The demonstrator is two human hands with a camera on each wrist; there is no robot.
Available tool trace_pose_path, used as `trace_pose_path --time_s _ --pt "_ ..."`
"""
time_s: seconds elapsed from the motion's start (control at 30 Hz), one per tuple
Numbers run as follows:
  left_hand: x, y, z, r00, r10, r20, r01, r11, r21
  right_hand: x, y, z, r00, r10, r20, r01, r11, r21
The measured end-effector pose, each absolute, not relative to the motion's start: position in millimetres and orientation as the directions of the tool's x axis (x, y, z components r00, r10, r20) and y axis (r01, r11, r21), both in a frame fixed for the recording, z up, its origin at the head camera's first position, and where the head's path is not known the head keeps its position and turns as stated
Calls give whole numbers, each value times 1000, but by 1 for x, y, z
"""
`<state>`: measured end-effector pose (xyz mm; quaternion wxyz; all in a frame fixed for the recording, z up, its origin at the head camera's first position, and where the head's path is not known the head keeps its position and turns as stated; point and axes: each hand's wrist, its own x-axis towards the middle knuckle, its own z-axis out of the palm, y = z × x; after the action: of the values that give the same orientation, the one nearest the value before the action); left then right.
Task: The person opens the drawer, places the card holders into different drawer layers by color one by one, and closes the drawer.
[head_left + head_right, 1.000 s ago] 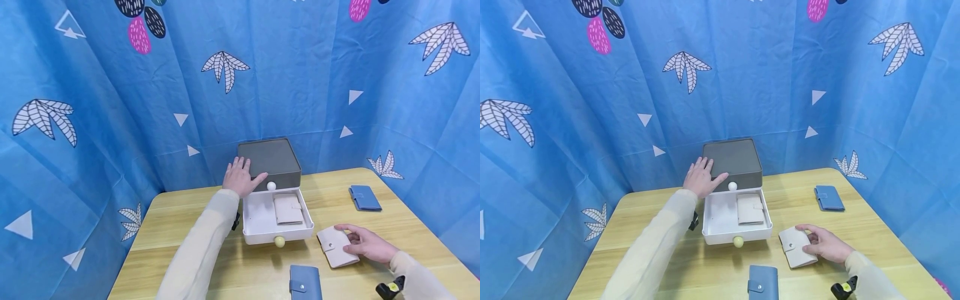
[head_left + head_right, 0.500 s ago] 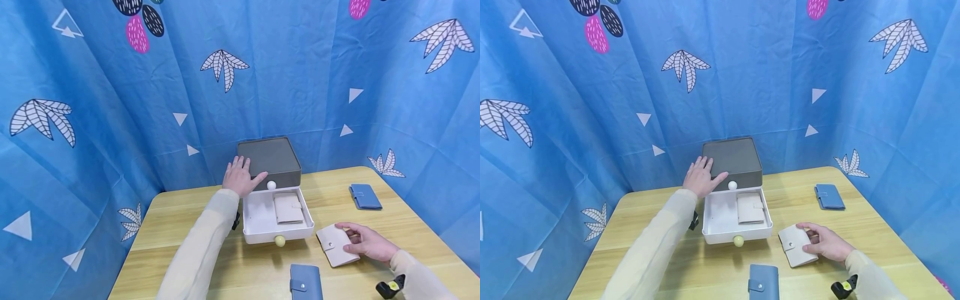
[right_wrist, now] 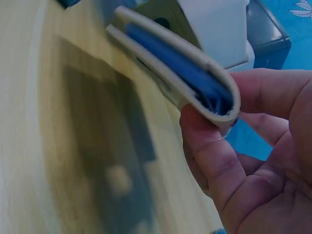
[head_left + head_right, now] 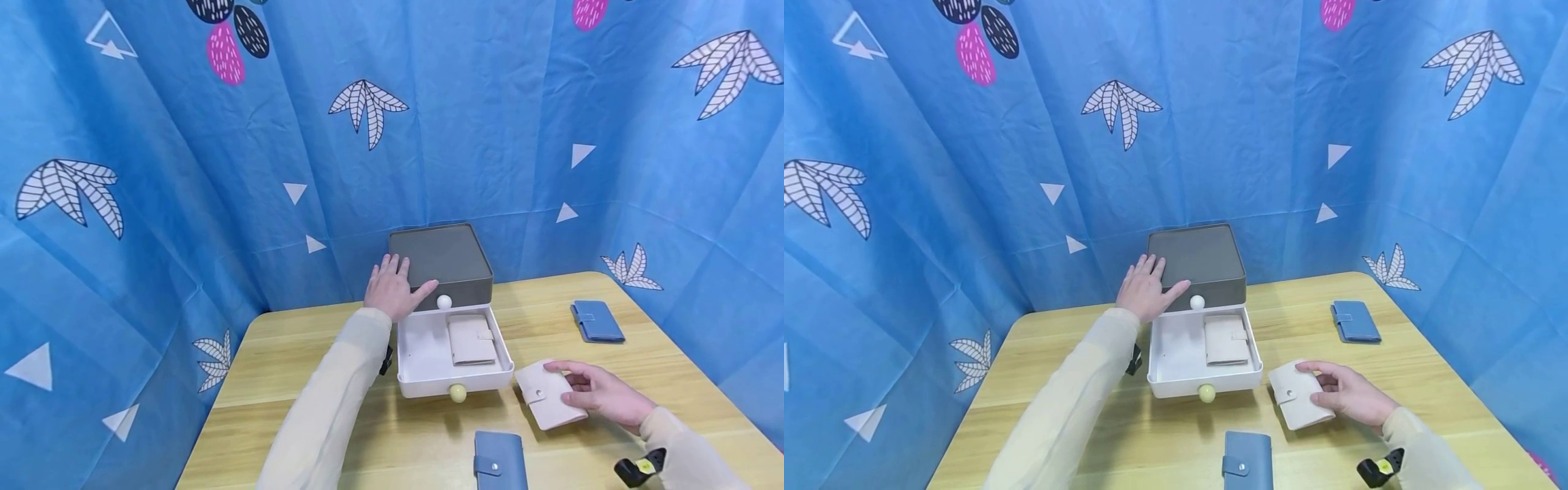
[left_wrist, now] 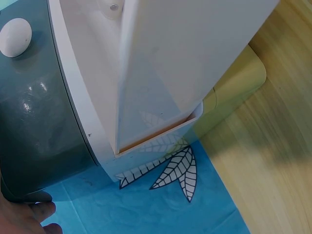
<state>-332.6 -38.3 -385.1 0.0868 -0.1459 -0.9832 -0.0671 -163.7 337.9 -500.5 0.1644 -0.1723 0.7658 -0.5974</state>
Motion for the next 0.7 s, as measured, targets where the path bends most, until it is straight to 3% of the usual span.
trace_pose_path --time_s 0.13,0.33,0.7 --pt "-332 -38 -385 -944 273 188 295 950 106 -162 336 -491 -880 -475 -13 -76 168 -983" --pt "-332 -38 -385 -943 274 187 297 949 105 -163 338 -469 -918 -396 17 -76 133 -988" --pt "-333 -39 -385 -943 272 192 297 948 112 -166 338 -423 -944 -277 178 -219 125 -968"
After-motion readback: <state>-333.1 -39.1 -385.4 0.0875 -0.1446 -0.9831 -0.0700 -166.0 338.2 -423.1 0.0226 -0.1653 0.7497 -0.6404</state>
